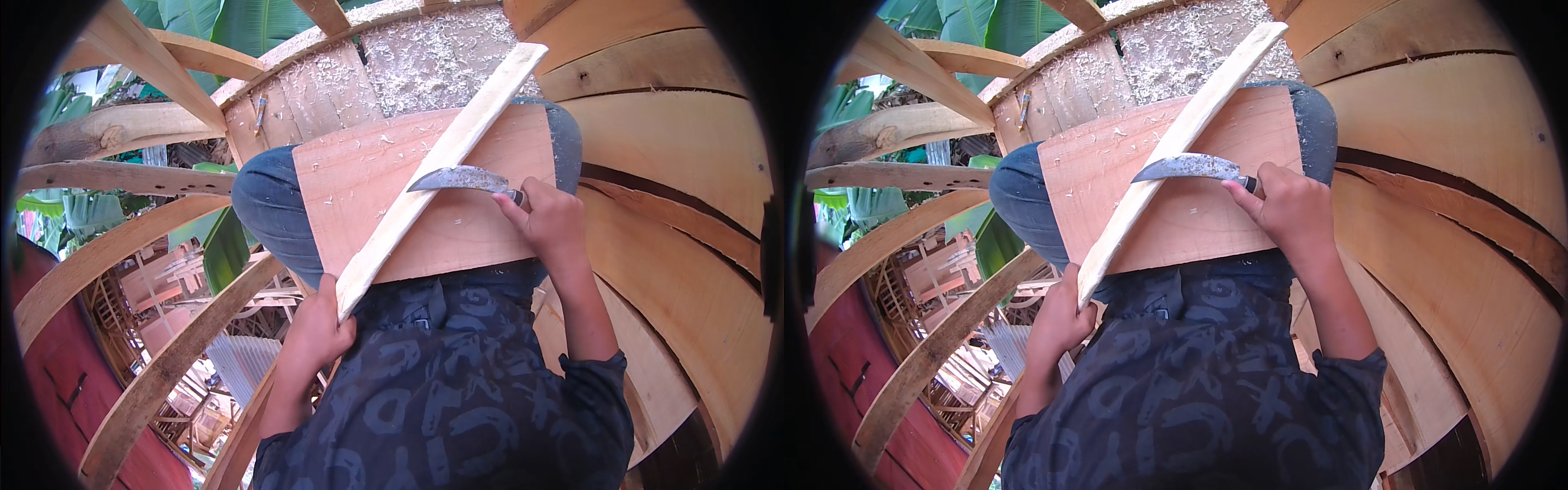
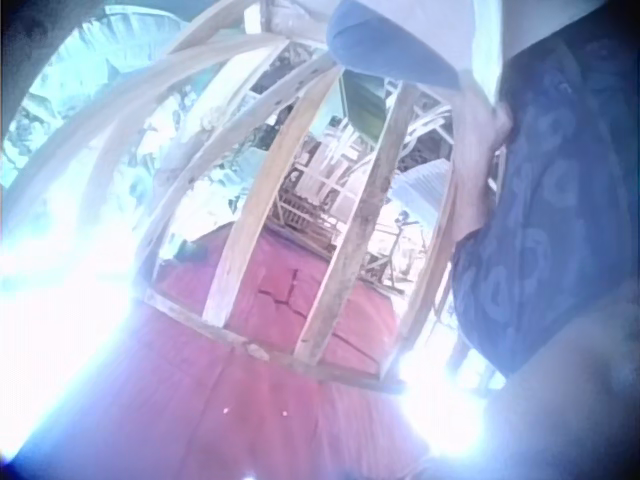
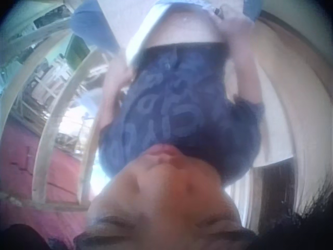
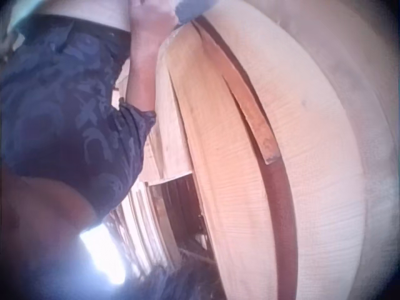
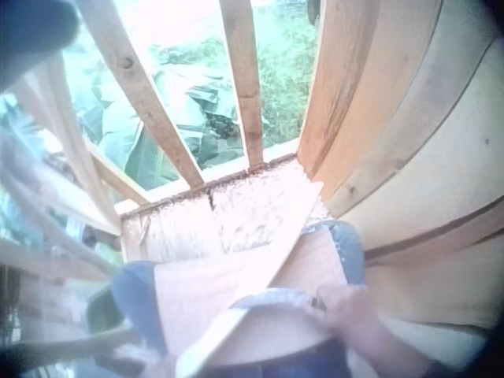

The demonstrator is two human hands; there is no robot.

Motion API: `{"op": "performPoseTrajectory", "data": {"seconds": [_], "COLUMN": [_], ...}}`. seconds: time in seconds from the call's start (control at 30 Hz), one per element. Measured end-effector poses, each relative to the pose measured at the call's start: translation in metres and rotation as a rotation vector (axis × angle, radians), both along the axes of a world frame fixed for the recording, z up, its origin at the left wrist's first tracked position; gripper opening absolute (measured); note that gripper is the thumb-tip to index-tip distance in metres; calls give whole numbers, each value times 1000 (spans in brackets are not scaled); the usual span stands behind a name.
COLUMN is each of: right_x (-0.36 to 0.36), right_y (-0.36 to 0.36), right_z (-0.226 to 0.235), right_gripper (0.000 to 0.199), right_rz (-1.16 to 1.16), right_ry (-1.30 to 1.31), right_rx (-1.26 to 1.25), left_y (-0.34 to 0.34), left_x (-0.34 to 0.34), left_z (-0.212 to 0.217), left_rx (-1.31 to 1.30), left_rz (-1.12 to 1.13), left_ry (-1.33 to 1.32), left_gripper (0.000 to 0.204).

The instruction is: The person carves a long, light-colored wooden stick using a curved knife. They hold the stick with their left hand and repeatedly shave thin layers from its surface with the knife in their right hand, creating wood shavings that fall onto a board on their lap.

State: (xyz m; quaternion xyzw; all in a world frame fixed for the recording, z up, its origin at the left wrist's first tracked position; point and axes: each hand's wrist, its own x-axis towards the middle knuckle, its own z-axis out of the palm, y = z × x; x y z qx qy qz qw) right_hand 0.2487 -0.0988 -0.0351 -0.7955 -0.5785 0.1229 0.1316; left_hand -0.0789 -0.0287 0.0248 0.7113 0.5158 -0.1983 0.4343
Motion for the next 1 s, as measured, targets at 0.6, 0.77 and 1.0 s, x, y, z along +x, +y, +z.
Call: {"op": "performPoseTrajectory", "data": {"seconds": [0.6,0.77,1.0], "right_x": [-10,14,85], "right_y": [5,12,8], "right_z": [9,8,21], "right_gripper": [50,55,51], "right_rz": [14,-2,-466], "right_ry": [174,35,104], "right_rx": [-27,-43,-112], "left_y": [1,3,3], "left_x": [-2,1,-7], "left_z": [1,2,-7], "left_rx": [-30,-29,-43], "left_rz": [16,6,12], "left_ry": [29,35,-18], "left_gripper": [33,33,34]}}
